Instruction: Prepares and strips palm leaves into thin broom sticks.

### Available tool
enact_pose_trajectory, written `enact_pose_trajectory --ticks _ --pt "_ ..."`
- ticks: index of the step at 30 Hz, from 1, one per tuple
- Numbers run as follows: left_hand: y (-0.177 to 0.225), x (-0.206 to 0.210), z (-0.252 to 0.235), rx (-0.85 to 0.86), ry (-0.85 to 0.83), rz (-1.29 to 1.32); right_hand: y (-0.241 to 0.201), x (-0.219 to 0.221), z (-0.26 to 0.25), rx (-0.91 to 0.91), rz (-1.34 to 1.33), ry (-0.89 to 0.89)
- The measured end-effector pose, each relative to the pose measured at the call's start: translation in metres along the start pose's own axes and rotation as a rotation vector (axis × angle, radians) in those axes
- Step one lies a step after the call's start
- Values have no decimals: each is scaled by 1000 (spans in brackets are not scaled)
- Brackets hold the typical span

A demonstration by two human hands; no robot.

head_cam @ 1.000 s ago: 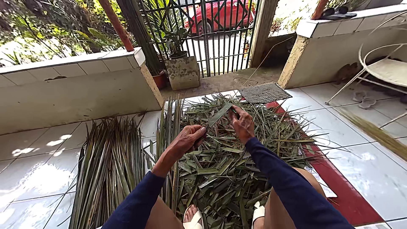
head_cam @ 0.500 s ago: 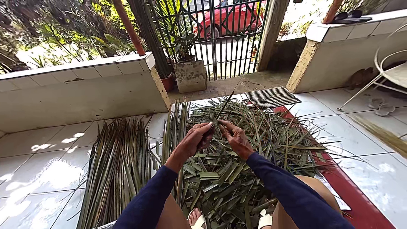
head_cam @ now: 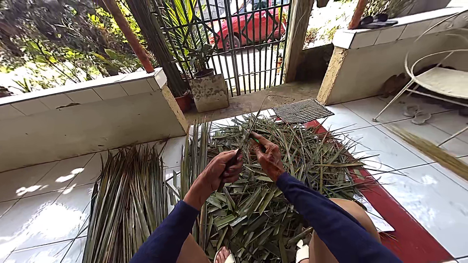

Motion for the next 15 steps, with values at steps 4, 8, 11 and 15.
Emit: enact_pose_trajectory --ticks 4,8,11,15 --pt "-6 3 6 -19 -39 -10 4 -17 -9 69 -32 22" --pt "-12 3 13 -43 -44 -37 14 -31 -18 57 -54 97" --pt "-16 1 16 -63 -43 -45 32 -48 -27 82 -99 215" --pt "-18 -2 16 -81 -31 11 38 -68 -26 128 -168 283"
Point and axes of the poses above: each hand's wrist, its own z-axis away from the middle knuckle, its own x-axis out of the palm, y = z × x, the point moved 8 cm from there along -z, towards the middle knuckle, and after that the axes turned 13 degrees about -x, right-handed, at the moved point
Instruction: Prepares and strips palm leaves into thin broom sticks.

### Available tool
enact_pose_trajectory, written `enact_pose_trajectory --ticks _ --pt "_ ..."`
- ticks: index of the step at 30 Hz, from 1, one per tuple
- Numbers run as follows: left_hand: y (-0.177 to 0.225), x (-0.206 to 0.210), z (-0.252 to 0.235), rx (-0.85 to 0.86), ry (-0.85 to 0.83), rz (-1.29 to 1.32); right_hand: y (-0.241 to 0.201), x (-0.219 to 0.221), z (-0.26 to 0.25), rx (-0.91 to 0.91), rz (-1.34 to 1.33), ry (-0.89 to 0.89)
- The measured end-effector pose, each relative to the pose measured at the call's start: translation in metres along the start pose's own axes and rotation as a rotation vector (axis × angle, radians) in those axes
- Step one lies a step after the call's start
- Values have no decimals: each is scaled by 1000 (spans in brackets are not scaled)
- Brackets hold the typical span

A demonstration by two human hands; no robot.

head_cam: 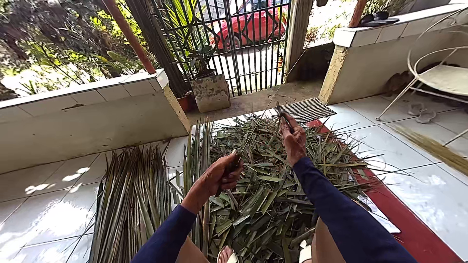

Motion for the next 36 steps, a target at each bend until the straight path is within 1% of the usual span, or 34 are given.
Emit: enact_pose_trajectory --ticks 1,5,7,9,11,17,22,25,29,31,33,34,36 --pt "2 0 0 9 4 10 -4 4 4 -10 7 -39" --pt "13 2 -2 57 -4 67 -21 48 36 -70 5 -345" --pt "16 4 -4 57 -33 129 -26 64 52 -96 -5 -465" --pt "16 8 -7 50 -87 172 -30 73 61 -123 -23 -543" --pt "15 14 -8 40 -151 197 -33 75 65 -133 -36 -567" --pt "16 27 -7 27 -250 217 -36 67 56 -153 16 -486" --pt "6 36 -7 -19 -241 191 -38 53 39 -143 -10 -371" --pt "0 35 -4 -36 -253 174 -37 45 30 -108 -30 -332" --pt "-10 32 1 -89 -272 174 -20 36 13 -79 -55 -244" --pt "-14 29 3 -106 -273 164 -8 25 2 -27 -97 -134" --pt "-15 21 4 -98 -237 121 5 9 -8 21 -136 -16" --pt "-13 16 4 -81 -188 83 10 2 -11 38 -142 20" --pt "-4 1 4 -6 -43 -23 7 -1 -13 27 -126 4"
Point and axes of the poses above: each hand's wrist, its own z-axis away from the middle knuckle, its own x-axis out of the palm, y = z × x, the point moved 8 cm from there along -z, towards the middle knuckle, and after that the axes turned 13 degrees about -x, right-handed, at the moved point
